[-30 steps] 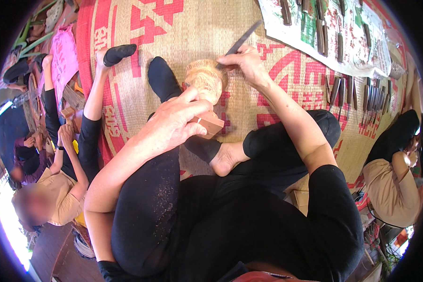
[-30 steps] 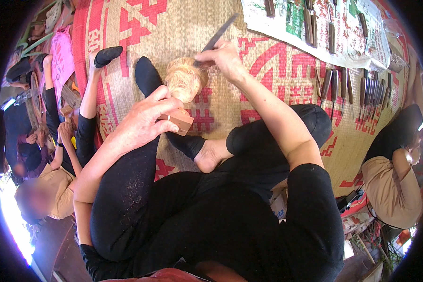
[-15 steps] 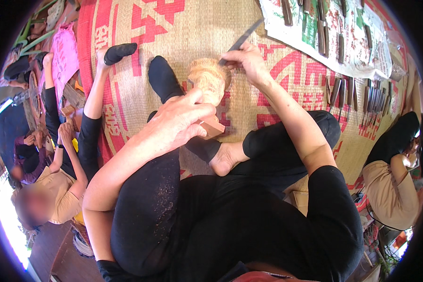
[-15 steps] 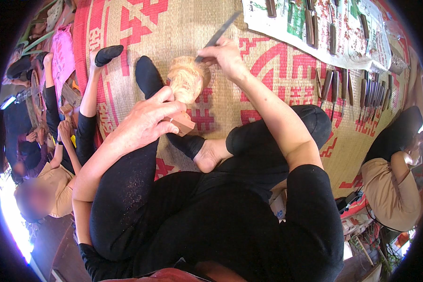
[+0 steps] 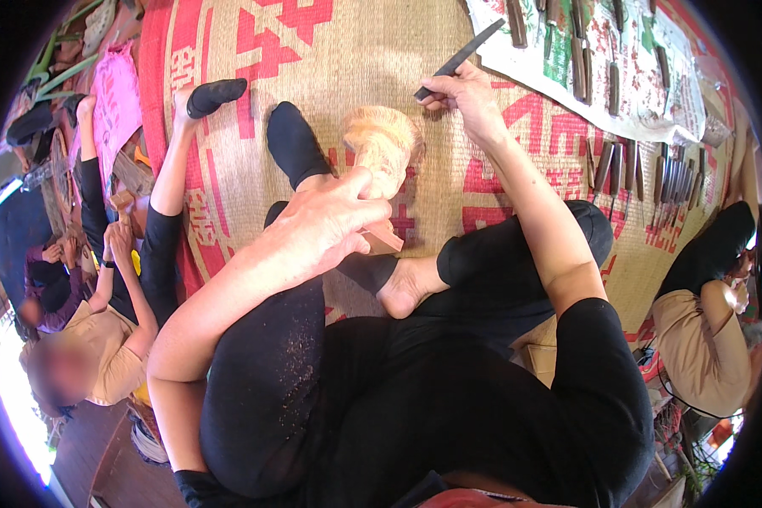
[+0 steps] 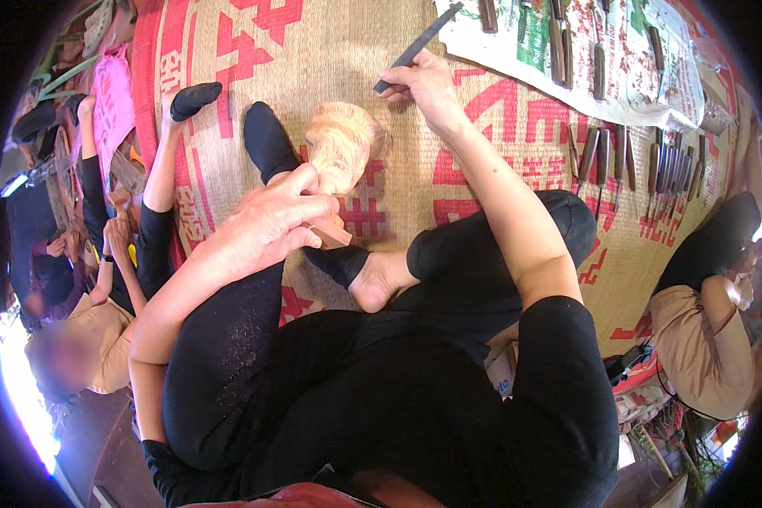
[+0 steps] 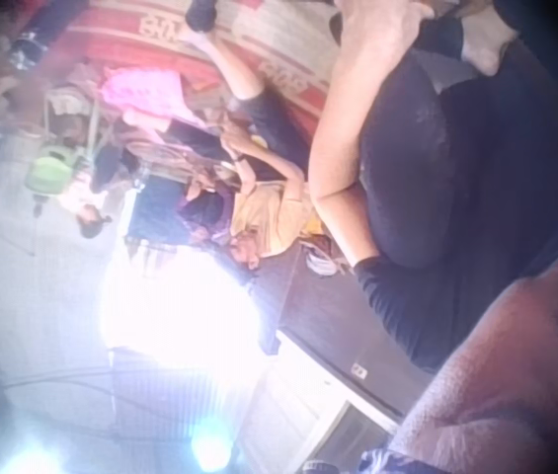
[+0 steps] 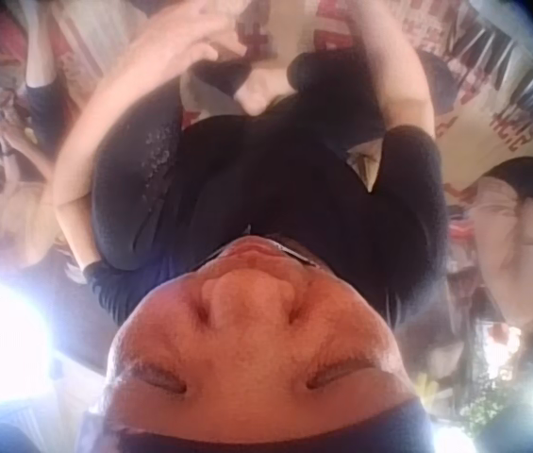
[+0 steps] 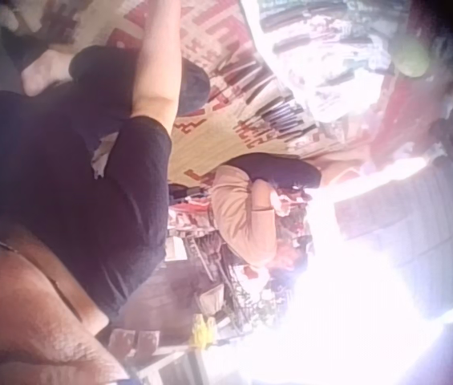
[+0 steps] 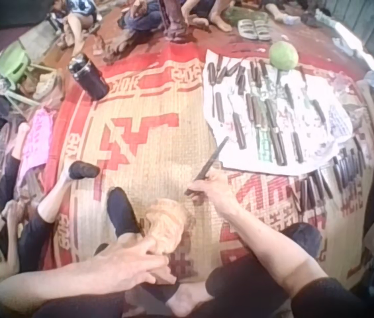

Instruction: The person sits on a mat and carves a small wooden block using a knife. They hold the wood in their left hand and use the knife in their right hand to shape the object, occasionally rotating it to work on different sides.

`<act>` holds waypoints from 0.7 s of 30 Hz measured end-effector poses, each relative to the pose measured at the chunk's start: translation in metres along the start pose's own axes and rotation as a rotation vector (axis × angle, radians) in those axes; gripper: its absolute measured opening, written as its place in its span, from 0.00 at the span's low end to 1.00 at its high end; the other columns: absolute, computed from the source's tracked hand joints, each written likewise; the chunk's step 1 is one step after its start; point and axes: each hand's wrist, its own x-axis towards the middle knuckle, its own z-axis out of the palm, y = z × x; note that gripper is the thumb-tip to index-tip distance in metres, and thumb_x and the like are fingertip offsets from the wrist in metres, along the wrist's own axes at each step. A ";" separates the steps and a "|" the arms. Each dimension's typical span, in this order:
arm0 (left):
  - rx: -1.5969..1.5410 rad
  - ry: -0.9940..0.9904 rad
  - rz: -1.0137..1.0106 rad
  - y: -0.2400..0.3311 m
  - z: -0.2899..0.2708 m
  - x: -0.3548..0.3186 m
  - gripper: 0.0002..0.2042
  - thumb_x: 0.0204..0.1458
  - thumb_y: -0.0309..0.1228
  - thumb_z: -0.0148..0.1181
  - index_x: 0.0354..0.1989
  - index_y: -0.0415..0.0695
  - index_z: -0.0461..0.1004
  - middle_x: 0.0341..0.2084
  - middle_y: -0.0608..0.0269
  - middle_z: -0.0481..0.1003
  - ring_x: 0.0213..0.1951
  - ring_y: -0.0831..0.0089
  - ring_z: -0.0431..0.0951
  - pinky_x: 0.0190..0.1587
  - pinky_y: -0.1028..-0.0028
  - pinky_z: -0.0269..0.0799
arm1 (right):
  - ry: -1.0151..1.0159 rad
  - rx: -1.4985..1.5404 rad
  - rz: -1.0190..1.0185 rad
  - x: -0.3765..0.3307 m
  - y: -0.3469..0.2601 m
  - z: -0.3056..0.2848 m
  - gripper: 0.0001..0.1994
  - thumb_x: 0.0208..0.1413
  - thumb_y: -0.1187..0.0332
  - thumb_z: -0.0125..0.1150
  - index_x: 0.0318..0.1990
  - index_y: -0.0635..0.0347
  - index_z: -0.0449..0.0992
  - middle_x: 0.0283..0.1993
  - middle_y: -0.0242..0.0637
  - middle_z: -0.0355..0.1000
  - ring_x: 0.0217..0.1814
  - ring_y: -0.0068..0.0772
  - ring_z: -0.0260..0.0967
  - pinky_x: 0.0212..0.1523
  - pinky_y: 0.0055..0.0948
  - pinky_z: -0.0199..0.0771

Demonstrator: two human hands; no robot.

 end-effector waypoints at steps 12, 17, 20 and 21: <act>-0.054 0.012 0.039 0.005 0.002 0.003 0.21 0.34 0.18 0.65 0.40 0.46 0.71 0.35 0.59 0.65 0.38 0.58 0.71 0.39 0.65 0.68 | -0.003 -0.055 -0.035 -0.005 -0.006 0.006 0.04 0.50 0.73 0.62 0.32 0.63 0.75 0.31 0.38 0.76 0.30 0.25 0.74 0.31 0.21 0.75; -0.045 0.063 0.071 0.002 0.007 0.002 0.18 0.34 0.18 0.63 0.37 0.45 0.72 0.34 0.59 0.66 0.36 0.59 0.72 0.36 0.67 0.70 | -0.128 -0.189 -0.070 -0.014 -0.006 0.025 0.06 0.49 0.71 0.63 0.32 0.63 0.75 0.30 0.37 0.77 0.28 0.23 0.73 0.31 0.20 0.74; 0.016 0.089 0.120 0.004 0.005 0.005 0.15 0.34 0.18 0.62 0.34 0.45 0.71 0.33 0.59 0.66 0.34 0.61 0.72 0.33 0.68 0.71 | -0.058 -0.126 -0.024 -0.009 -0.008 0.017 0.06 0.50 0.71 0.63 0.32 0.63 0.75 0.30 0.37 0.76 0.28 0.23 0.73 0.31 0.20 0.74; 0.003 0.048 0.091 0.004 0.004 0.004 0.18 0.34 0.17 0.63 0.36 0.46 0.72 0.35 0.60 0.66 0.36 0.59 0.71 0.35 0.67 0.70 | -0.040 -0.121 -0.024 -0.007 -0.009 0.011 0.06 0.50 0.71 0.63 0.33 0.63 0.75 0.30 0.37 0.76 0.28 0.23 0.73 0.31 0.20 0.74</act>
